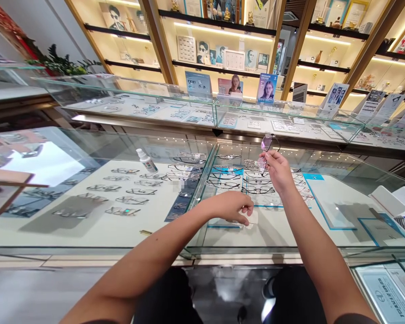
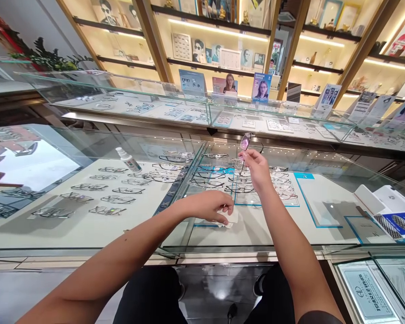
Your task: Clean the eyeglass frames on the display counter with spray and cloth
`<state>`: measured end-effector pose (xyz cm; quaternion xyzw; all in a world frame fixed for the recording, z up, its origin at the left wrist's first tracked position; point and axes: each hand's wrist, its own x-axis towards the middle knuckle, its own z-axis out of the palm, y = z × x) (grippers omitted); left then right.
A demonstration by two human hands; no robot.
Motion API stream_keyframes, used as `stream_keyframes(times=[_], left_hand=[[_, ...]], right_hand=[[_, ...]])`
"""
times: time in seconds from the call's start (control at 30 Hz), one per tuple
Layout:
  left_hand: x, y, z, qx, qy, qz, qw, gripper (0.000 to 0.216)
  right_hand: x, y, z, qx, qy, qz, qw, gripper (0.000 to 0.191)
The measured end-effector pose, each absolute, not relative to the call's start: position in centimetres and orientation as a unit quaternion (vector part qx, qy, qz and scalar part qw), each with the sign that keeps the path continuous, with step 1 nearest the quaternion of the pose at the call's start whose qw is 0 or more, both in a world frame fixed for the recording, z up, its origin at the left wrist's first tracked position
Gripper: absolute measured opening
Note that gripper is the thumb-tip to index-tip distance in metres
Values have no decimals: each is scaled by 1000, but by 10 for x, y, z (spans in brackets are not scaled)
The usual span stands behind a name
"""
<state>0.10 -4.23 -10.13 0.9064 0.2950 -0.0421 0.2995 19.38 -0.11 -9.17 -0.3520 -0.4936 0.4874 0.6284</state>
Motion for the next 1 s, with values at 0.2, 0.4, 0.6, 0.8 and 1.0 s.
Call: stream_keyframes(times=[0.2,0.4,0.6,0.8,1.0], left_hand=[[-3,-35,-109,891,261,42,370,20],[-14,-14,-114,748,349,229,517,22],[-20,1,-112,452,396,365,711,30],[-22,2,-111,432,342,377,744,48],[-19,-4,-107,448,321,440,709,59]], right_hand=[[193,-3,-90,-354,-490,491,628,33],[192,-4,-87,-356,-476,496,633,34],[187,-11,-85,-342,-471,515,629,34],[180,-13,-92,-351,-498,508,609,30],[173,-13,-100,-353,-494,514,606,34]])
